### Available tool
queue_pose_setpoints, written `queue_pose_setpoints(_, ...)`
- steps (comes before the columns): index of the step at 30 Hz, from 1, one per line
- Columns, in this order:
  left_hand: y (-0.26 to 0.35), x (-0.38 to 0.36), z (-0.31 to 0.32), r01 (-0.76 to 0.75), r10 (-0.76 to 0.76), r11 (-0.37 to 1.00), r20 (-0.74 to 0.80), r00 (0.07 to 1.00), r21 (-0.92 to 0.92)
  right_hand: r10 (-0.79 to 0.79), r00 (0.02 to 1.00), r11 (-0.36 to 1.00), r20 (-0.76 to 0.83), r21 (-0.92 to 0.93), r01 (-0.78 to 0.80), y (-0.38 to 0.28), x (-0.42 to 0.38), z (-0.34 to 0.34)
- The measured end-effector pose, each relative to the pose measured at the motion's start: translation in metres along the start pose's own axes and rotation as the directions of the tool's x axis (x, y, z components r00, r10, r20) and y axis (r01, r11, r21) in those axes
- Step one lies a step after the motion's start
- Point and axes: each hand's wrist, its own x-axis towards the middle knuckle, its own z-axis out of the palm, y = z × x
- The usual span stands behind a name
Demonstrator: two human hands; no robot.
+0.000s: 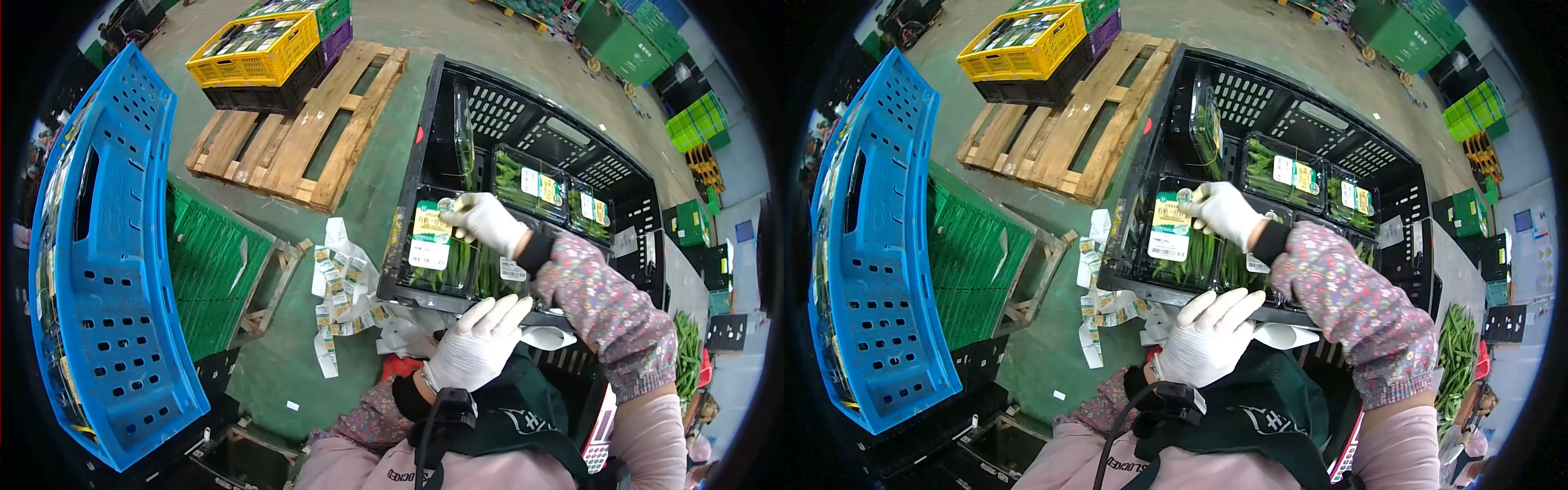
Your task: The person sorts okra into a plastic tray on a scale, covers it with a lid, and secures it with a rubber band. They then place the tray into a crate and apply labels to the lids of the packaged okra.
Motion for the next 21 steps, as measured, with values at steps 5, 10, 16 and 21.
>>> queue_pose_setpoints(5, 0.002, -0.001, -0.002, 0.012, -0.01, 0.999, 0.031, 0.999, -0.047, -0.417, 0.892, 0.641, -0.173, -0.752, 0.154, 0.009, 0.007, 0.007)
queue_pose_setpoints(10, 0.005, 0.009, -0.017, 0.066, -0.059, 0.993, 0.069, 0.996, -0.103, -0.592, 0.754, 0.569, -0.283, -0.81, 0.142, 0.004, -0.001, -0.055)
queue_pose_setpoints(16, 0.009, 0.008, -0.025, 0.112, -0.119, 0.944, -0.003, 0.993, -0.311, -0.407, 0.913, 0.907, 0.019, 0.124, 0.402, -0.061, -0.161, -0.087)
queue_pose_setpoints(21, 0.014, 0.009, -0.03, 0.128, -0.156, 0.93, -0.056, 0.986, -0.344, -0.489, 0.871, 0.807, 0.052, -0.353, 0.474, -0.039, -0.235, -0.077)
